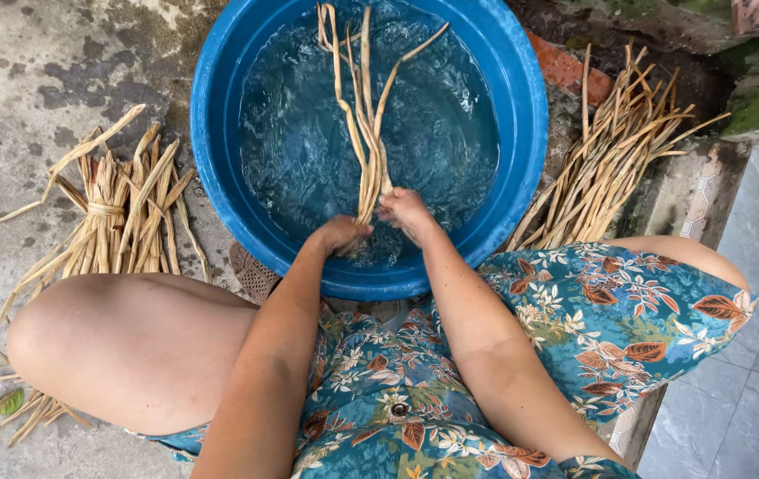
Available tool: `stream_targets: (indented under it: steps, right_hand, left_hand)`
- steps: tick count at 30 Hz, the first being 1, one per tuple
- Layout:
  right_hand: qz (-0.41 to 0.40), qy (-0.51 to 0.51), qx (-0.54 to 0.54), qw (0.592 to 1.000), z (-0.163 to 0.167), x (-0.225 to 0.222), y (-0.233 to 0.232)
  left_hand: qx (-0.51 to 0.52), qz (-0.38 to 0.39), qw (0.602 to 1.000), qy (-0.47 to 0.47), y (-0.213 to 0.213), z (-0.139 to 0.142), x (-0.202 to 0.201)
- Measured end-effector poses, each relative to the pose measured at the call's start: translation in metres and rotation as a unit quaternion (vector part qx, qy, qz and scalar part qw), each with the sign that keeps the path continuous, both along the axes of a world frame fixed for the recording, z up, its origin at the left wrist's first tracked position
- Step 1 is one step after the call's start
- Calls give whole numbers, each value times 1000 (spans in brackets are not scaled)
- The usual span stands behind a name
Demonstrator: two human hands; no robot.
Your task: The person sits on the floor and repeatedly submerges bundles of dried sticks into a blue basin of water, agitating them by hand. The person then removes the wet bundles and places them on the floor beside the basin.
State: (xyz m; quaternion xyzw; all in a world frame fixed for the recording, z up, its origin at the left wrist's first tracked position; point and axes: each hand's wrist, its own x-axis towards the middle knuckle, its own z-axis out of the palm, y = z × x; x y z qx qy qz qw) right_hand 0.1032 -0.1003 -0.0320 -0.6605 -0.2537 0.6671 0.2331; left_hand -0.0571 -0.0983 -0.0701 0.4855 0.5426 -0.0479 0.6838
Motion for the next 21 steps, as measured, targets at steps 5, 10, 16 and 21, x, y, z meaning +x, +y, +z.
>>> stream_targets:
  steps: [5,10,16,21]
  right_hand:
    - [-137,159,148,966,0,-2,23]
    - [57,-86,168,980,-13,15,11]
    - [115,-124,70,983,-19,11,-7]
    - [-36,41,118,992,5,11,17]
  left_hand:
    - [-106,241,950,-171,18,14,9]
    - [-19,142,987,-67,12,2,0]
    - [-72,108,990,-58,0,-8,0]
    - [-126,246,938,-208,12,28,7]
